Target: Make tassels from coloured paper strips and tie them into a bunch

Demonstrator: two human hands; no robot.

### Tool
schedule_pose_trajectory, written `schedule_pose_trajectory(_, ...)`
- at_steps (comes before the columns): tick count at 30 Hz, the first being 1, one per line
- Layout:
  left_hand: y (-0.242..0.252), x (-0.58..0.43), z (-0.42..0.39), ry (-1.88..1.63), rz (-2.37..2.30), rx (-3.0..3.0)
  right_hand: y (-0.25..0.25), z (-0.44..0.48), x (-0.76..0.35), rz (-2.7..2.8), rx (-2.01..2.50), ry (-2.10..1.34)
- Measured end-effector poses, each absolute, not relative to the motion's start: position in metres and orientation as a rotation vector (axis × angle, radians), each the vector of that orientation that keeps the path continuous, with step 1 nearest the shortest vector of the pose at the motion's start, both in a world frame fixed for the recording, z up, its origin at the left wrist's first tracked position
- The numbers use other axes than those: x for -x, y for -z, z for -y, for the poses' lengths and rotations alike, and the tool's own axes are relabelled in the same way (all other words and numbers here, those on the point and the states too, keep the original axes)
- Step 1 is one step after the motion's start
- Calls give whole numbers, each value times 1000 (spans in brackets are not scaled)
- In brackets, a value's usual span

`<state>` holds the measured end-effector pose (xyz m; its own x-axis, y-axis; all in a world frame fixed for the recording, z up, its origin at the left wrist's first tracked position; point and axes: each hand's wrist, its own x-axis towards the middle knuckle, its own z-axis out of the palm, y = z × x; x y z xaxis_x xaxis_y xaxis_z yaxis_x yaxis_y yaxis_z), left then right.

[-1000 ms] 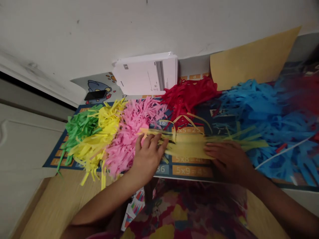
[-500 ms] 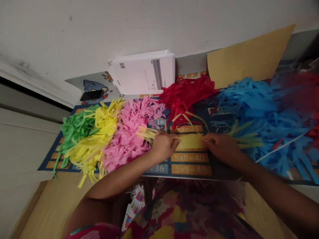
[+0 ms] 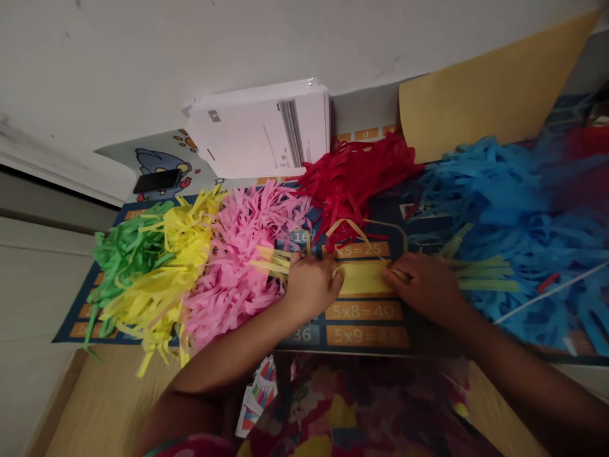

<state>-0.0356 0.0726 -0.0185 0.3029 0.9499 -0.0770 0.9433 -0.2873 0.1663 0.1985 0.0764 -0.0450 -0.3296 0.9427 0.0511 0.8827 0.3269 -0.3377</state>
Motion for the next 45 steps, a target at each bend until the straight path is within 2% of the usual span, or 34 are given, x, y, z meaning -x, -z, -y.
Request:
schedule_pose_trajectory(16,22,38,-73,-150,-1756,-2407,51,-82,-195,2301,1729,-255)
schedule_pose_trajectory(19,21,39,-71,-244,-1505,-2708,44,-79,-195,2220,1754,-101)
schedule_pose_trajectory(22,15,40,-67,-54,-1090,-2954,30,-70,-197,2383,1417,55)
schedule_pose_trajectory(26,2,33,-59,85,-1082,-2975,21,-66,-200,2783,859,-206)
schedule_pose_trajectory(34,8,21,-55,47,-1338,-2968,32,-89,-209,2672,997,-354)
schedule_pose_trajectory(40,19,48,-60,-251,-1380,-2759,39,-94,-212,2645,1032,-316)
schedule_pose_trajectory(45,17,64,-66,-330,-1394,-2502,51,-108,-219,2510,1106,-573)
